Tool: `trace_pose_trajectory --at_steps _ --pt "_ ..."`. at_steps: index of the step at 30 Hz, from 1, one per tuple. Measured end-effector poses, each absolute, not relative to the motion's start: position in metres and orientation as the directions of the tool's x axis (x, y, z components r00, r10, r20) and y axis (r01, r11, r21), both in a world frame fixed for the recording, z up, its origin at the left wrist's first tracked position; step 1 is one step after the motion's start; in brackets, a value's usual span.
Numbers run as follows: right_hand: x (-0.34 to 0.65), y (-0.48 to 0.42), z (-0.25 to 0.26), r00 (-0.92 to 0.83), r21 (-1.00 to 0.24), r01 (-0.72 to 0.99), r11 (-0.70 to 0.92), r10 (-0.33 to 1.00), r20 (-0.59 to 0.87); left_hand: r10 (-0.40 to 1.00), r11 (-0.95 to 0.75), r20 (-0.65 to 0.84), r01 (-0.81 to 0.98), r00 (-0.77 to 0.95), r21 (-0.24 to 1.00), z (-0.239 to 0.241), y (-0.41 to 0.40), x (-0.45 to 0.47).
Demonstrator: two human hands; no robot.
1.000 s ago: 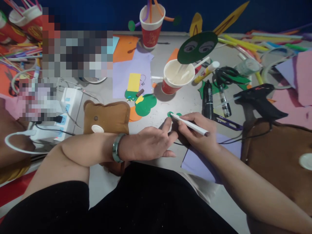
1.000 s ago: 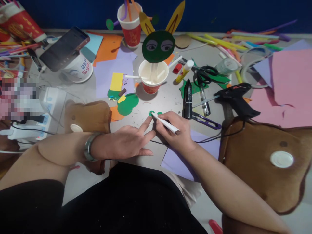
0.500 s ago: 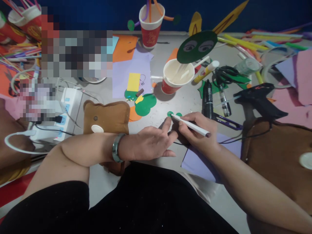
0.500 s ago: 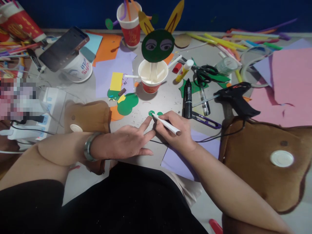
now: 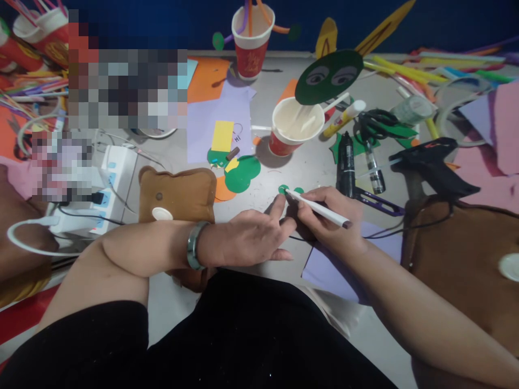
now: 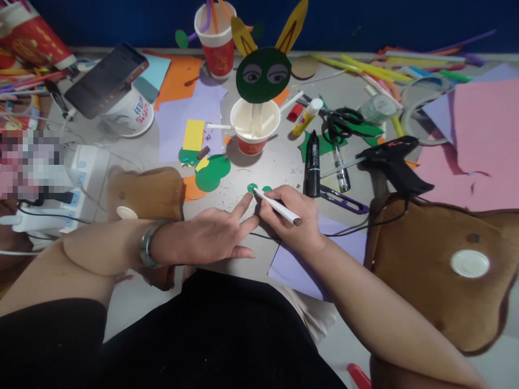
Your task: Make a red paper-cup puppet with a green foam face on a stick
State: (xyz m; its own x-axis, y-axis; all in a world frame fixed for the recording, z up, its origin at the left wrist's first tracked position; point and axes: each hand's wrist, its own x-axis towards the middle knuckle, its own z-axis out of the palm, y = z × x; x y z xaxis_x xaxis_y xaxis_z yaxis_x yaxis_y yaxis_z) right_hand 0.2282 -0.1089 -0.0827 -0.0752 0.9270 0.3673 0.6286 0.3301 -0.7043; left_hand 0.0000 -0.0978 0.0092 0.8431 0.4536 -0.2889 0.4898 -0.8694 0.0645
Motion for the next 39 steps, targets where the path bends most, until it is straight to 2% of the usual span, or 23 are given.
trace_pose_trajectory --at_steps 8,21,27,39 --pt "0.229 -0.109 -0.084 -0.077 -0.709 0.638 0.3 0.941 0.329 0.456 -0.866 -0.3 0.495 0.838 0.069 0.009 -0.098 0.0" --pt "0.231 -0.108 -0.083 -0.084 -0.684 0.653 0.325 0.929 0.361 0.453 -0.865 -0.302 0.495 0.839 0.079 0.011 -0.098 -0.001" --pt "0.231 -0.108 -0.082 -0.086 -0.677 0.659 0.327 0.927 0.364 0.442 -0.856 -0.351 0.505 0.825 0.11 0.012 -0.095 0.001" --pt "0.23 -0.107 -0.077 -0.114 -0.639 0.676 0.368 0.908 0.403 0.444 -0.863 -0.295 0.492 0.846 0.113 0.002 -0.098 -0.003"
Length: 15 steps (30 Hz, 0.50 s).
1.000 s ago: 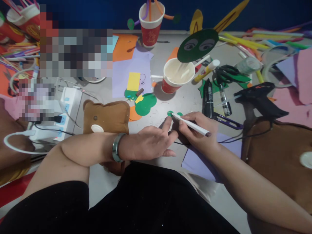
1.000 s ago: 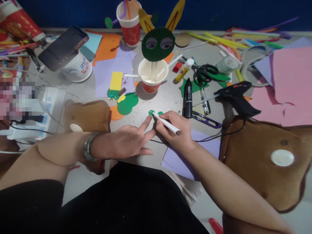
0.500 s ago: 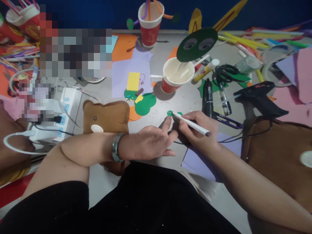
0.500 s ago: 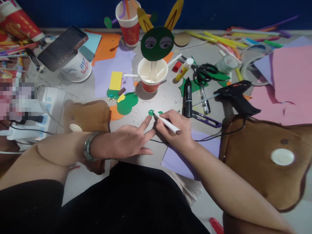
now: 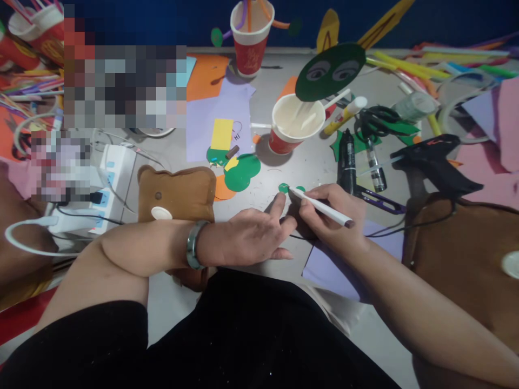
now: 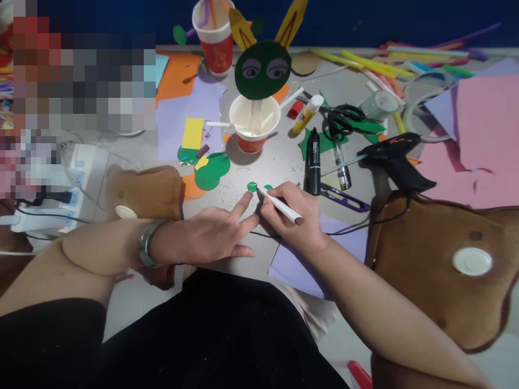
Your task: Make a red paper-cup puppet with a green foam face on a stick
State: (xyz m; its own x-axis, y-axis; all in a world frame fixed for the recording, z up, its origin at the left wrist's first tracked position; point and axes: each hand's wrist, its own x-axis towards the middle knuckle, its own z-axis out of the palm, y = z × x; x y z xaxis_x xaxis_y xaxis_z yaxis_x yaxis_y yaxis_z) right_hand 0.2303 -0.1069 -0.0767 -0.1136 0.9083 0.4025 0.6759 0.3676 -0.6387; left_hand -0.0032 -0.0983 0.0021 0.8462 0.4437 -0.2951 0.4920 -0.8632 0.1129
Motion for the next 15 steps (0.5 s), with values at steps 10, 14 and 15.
trace_pose_trajectory --at_steps 10,14,15 --pt "0.2322 -0.1098 -0.083 -0.093 -0.647 0.678 0.349 0.914 0.395 0.45 -0.865 -0.279 0.492 0.848 0.1 0.0013 -0.0995 -0.0038" --pt "0.2321 -0.11 -0.0822 -0.101 -0.642 0.675 0.364 0.908 0.408 0.451 -0.877 -0.231 0.476 0.862 0.065 -0.0016 -0.1005 -0.0057" --pt "0.2321 -0.1101 -0.0819 -0.104 -0.64 0.676 0.364 0.908 0.407 0.45 -0.88 -0.224 0.472 0.865 0.053 -0.0022 -0.1007 -0.0061"
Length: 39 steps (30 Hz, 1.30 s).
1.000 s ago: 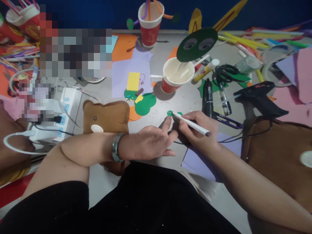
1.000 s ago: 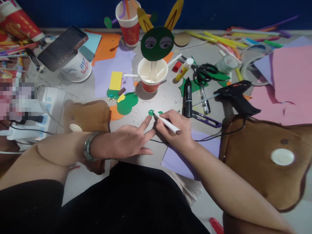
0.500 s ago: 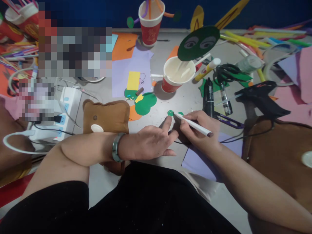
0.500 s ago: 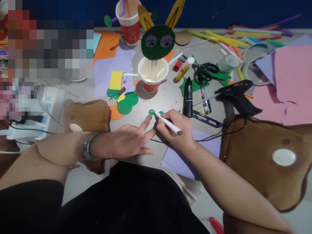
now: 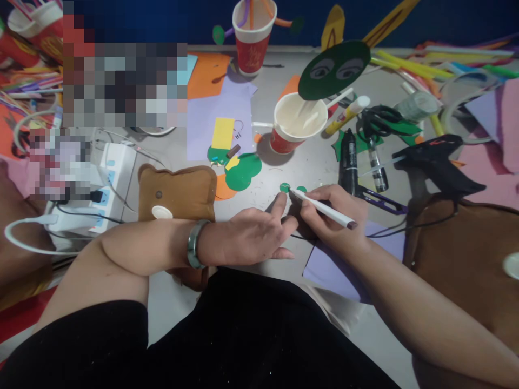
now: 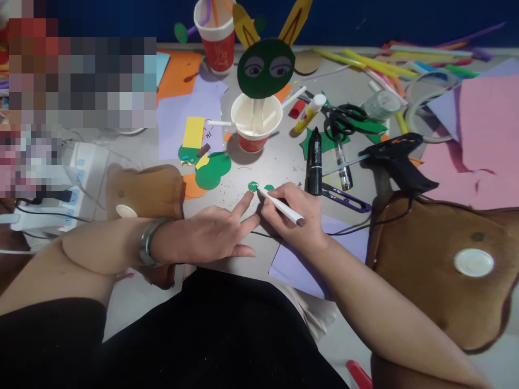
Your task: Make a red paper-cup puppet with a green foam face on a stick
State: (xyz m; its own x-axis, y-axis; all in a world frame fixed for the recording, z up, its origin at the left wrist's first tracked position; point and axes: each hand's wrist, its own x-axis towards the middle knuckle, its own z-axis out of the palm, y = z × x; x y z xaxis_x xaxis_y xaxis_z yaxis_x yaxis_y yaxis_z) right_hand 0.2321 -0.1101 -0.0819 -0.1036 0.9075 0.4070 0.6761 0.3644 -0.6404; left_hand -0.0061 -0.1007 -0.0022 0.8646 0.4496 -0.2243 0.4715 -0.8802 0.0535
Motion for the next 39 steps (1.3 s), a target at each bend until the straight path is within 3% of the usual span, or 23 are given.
trace_pose_trajectory --at_steps 6,17,39 --pt "0.233 -0.11 -0.08 -0.104 -0.64 0.689 0.341 0.92 0.378 0.448 -0.882 -0.203 0.468 0.871 0.061 -0.006 -0.102 -0.008" --pt "0.233 -0.107 -0.074 -0.182 -0.603 0.647 0.468 0.862 0.474 0.457 -0.883 -0.181 0.469 0.871 0.03 -0.012 -0.103 -0.01" --pt "0.234 -0.111 -0.079 -0.091 -0.724 0.638 0.263 0.959 0.268 0.457 -0.883 -0.121 0.466 0.881 0.055 -0.024 -0.105 -0.015"
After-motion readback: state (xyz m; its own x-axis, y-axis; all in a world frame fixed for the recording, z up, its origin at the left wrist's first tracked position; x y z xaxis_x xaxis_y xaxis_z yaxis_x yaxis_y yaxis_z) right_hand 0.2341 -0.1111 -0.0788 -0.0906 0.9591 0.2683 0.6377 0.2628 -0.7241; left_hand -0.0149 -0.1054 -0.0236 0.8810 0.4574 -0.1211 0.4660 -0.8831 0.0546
